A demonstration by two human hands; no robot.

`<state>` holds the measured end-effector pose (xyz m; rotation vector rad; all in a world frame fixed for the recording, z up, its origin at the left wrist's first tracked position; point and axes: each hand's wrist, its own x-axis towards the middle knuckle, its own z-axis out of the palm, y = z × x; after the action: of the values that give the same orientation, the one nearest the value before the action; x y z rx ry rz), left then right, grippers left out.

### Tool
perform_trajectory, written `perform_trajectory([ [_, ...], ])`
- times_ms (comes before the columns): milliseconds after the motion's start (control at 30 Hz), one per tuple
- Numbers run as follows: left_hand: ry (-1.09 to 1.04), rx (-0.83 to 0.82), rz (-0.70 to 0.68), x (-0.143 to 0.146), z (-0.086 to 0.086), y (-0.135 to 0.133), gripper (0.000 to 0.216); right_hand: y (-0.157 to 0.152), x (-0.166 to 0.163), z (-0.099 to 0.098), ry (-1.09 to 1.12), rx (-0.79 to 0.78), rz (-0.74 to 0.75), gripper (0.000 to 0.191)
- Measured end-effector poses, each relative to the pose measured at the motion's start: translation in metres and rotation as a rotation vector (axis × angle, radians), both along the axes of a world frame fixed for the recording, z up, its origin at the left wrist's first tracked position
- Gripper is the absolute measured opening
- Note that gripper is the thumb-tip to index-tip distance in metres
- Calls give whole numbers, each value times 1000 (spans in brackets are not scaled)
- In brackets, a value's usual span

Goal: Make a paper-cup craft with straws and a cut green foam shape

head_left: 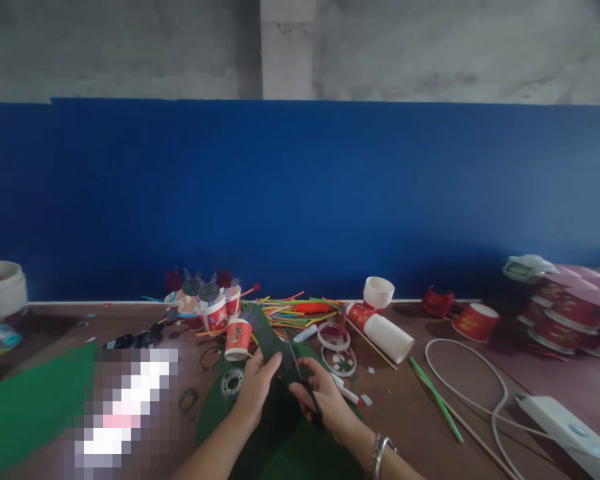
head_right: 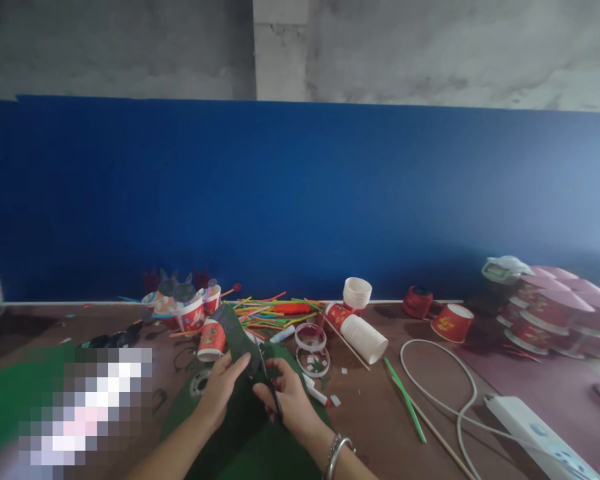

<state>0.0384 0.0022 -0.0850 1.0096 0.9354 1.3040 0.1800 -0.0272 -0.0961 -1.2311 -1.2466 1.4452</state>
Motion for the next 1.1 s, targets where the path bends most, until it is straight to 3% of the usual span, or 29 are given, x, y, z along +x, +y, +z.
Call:
perform_trajectory([
  [400,-50,18,-41,-2,4,2,27,3,1,-5,10,11,7,53],
  [633,73,15,-64,-2,12,-1,30,3,0,-9,-9,56,-36,52],
  [833,170,-29,0,1,7,-4,28,3,0,-6,-9,48,-21,54],
  [1100,189,-36,-73,1,7,-4,26,0,0,-3,42,63,8,56],
])
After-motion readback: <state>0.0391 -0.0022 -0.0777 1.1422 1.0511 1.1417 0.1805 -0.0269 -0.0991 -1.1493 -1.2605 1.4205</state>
